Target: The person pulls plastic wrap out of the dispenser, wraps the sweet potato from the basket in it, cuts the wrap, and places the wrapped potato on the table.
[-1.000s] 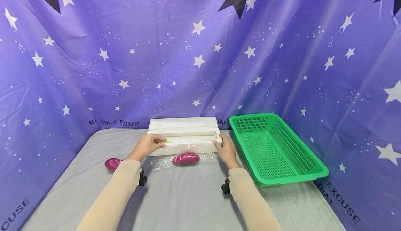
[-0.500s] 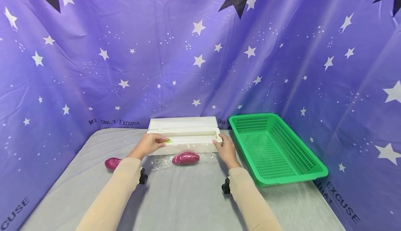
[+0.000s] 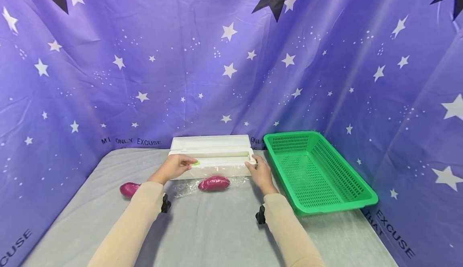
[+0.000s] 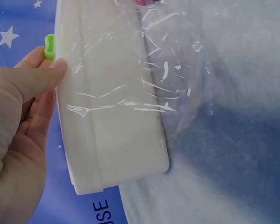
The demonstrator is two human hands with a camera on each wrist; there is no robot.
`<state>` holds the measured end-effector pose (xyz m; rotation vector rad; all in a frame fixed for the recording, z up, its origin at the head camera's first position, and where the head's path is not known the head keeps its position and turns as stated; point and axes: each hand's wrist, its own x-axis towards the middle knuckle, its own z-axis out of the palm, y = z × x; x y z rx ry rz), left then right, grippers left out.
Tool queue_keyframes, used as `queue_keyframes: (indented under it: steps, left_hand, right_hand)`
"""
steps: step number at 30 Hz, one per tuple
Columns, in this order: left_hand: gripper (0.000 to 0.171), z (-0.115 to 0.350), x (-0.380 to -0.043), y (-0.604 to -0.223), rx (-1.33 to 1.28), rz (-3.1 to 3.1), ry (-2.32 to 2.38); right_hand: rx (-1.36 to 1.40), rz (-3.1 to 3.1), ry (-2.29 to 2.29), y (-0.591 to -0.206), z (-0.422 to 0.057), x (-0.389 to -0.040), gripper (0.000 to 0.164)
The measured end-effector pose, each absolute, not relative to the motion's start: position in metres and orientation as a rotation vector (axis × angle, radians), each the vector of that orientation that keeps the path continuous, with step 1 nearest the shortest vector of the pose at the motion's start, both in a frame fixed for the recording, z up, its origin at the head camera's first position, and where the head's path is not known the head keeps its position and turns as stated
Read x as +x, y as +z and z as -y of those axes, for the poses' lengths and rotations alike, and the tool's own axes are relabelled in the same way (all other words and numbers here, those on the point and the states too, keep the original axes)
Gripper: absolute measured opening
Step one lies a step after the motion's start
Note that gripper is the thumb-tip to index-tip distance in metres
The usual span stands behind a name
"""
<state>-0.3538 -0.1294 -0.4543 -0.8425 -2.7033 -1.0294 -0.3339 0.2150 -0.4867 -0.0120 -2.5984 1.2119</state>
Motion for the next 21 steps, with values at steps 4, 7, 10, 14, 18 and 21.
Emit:
queue_keyframes:
  steps: [4, 7, 10, 14, 18, 21]
  left_hand:
    - [0.032, 0.127, -0.354, -0.452, -0.806, 2.728, -1.064]
    - [0.036, 0.126, -0.355, -0.453, -0.757, 2.757, -1.093]
    - [0.034, 0.125, -0.356, -0.455, -0.742, 2.745, -1.082]
    - [0.027, 0.121, -0.357, -0.457, -0.721, 2.696, -1.035]
    - [0.022, 0.116, -0.356, -0.457, -0.669, 2.67, -0.996]
    - [0.016, 0.112, -0.356, -0.455, -0.625, 2.682, -0.988]
  right_hand:
    - [-0.006, 2.598, 1.226, -0.486, -0.216, -0.333, 0.053]
    - [-0.01, 2.599, 1.243, -0.486, -0.216, -0.332, 0.054]
    - [-0.018, 2.595, 1.254, -0.486, -0.215, -0.331, 0.055]
    - [-0.031, 2.596, 1.254, -0.487, -0.215, -0.332, 0.055]
    - [-0.038, 2.599, 1.247, -0.487, -0.215, -0.332, 0.055]
    - [-0.035, 2.593, 1.239, -0.486, -0.215, -0.332, 0.055]
